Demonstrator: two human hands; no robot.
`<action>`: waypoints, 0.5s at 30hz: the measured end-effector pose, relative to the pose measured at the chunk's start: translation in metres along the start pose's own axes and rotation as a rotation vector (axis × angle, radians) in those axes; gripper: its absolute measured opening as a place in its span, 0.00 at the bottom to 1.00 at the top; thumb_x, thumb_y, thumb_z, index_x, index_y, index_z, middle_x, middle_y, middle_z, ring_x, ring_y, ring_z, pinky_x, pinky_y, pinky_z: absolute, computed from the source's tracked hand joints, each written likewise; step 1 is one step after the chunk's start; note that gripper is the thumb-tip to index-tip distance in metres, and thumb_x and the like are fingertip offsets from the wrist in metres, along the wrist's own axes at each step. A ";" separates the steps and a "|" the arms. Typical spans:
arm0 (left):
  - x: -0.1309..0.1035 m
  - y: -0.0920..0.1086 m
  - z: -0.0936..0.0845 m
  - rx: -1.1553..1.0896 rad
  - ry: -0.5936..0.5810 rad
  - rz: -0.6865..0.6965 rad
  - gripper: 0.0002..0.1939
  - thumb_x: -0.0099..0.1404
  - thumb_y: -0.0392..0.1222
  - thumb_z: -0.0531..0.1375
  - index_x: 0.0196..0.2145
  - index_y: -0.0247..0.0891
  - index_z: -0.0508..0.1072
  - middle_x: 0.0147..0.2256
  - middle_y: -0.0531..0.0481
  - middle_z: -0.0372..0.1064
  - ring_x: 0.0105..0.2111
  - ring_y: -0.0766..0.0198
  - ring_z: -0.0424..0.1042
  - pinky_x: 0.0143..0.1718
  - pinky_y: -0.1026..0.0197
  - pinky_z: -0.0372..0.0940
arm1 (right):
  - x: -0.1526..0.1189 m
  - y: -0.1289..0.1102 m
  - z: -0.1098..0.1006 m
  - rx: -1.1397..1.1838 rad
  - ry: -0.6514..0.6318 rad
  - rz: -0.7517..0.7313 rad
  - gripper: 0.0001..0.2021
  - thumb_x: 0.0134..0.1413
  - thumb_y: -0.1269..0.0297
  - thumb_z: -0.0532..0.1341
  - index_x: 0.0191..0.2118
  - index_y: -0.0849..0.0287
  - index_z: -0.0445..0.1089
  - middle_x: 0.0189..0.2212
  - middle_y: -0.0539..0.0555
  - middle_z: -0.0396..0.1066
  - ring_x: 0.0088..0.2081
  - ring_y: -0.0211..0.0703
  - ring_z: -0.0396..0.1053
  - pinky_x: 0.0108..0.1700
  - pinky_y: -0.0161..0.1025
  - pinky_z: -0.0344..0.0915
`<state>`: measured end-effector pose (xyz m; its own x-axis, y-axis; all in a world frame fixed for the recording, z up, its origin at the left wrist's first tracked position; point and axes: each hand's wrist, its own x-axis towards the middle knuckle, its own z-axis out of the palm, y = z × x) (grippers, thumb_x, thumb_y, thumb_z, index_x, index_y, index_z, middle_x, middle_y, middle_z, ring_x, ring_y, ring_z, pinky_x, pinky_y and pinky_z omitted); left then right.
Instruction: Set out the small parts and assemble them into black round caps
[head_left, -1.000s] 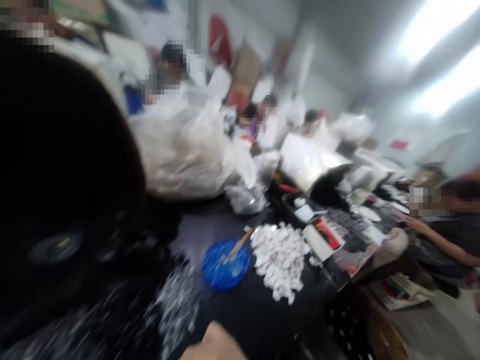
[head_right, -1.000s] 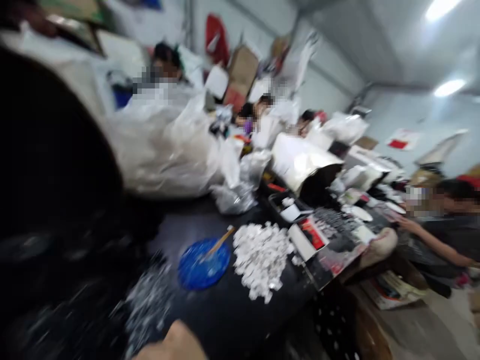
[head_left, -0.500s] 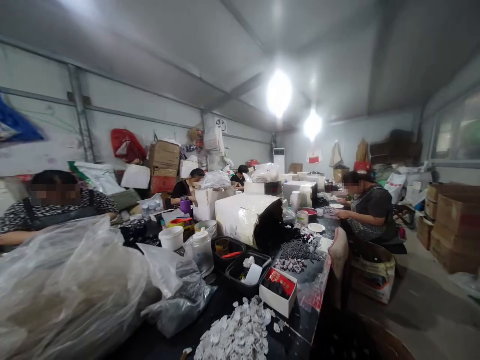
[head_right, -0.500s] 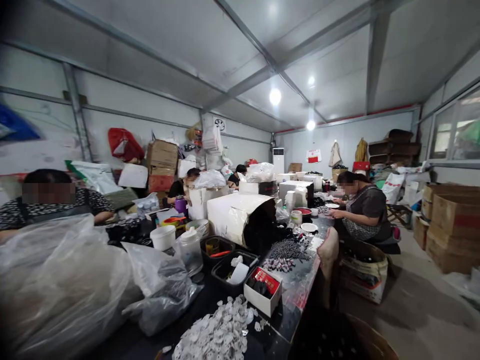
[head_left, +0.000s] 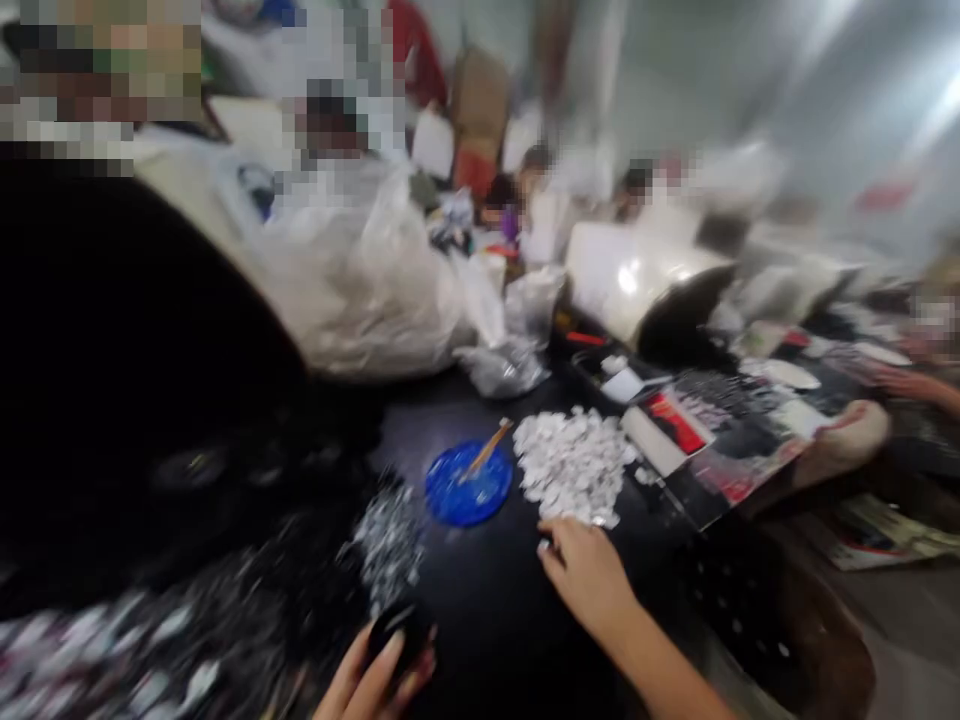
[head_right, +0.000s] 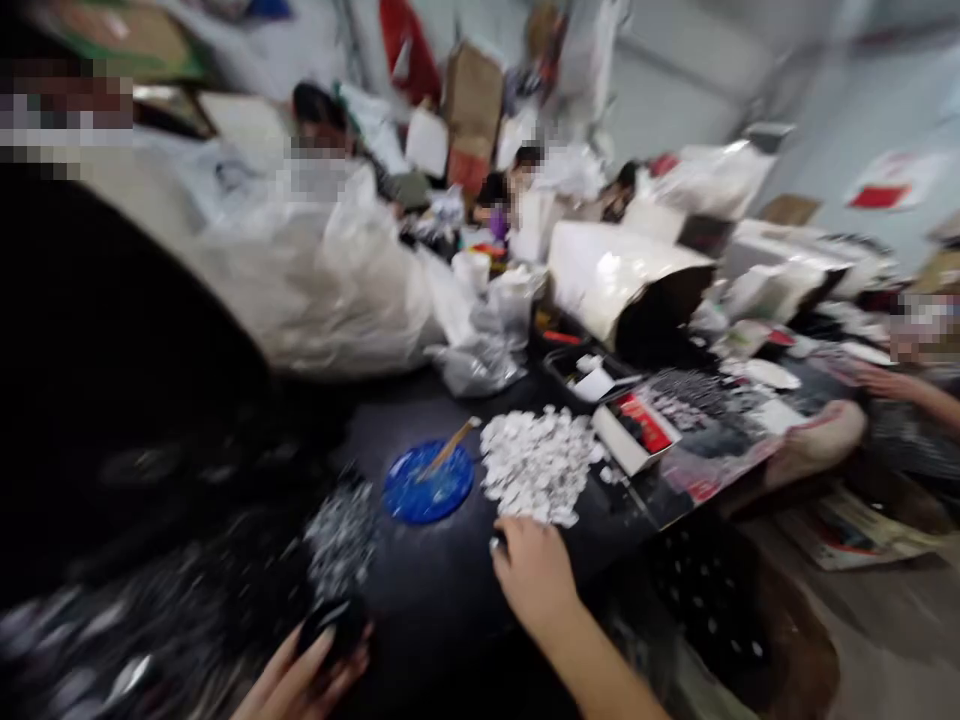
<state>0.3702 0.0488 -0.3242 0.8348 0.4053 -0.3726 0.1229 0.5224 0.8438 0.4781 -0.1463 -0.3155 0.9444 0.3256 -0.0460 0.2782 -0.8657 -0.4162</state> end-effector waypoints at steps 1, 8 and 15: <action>-0.006 -0.007 -0.012 -0.012 0.054 -0.048 0.22 0.56 0.54 0.69 0.46 0.44 0.73 0.41 0.46 0.76 0.40 0.53 0.76 0.40 0.50 0.73 | 0.003 0.000 0.004 0.006 -0.008 -0.028 0.14 0.60 0.69 0.57 0.49 0.59 0.74 0.43 0.58 0.76 0.45 0.50 0.73 0.52 0.47 0.65; -0.007 -0.012 -0.029 -0.085 0.039 -0.228 0.27 0.55 0.52 0.70 0.48 0.36 0.69 0.42 0.41 0.78 0.38 0.58 0.77 0.43 0.59 0.73 | 0.018 0.012 -0.004 0.234 0.098 -0.134 0.10 0.62 0.65 0.55 0.44 0.55 0.73 0.43 0.52 0.76 0.44 0.46 0.73 0.48 0.43 0.64; -0.001 -0.011 -0.028 -0.225 0.070 -0.291 0.39 0.48 0.54 0.73 0.53 0.36 0.64 0.47 0.35 0.77 0.42 0.48 0.78 0.46 0.52 0.73 | 0.049 0.003 -0.017 -0.121 0.094 -0.163 0.10 0.63 0.68 0.57 0.46 0.54 0.73 0.44 0.51 0.77 0.43 0.46 0.74 0.45 0.44 0.57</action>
<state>0.3535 0.0638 -0.3435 0.7428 0.2613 -0.6164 0.2227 0.7718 0.5956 0.5278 -0.1393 -0.3034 0.8956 0.4333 0.1006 0.4426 -0.8454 -0.2990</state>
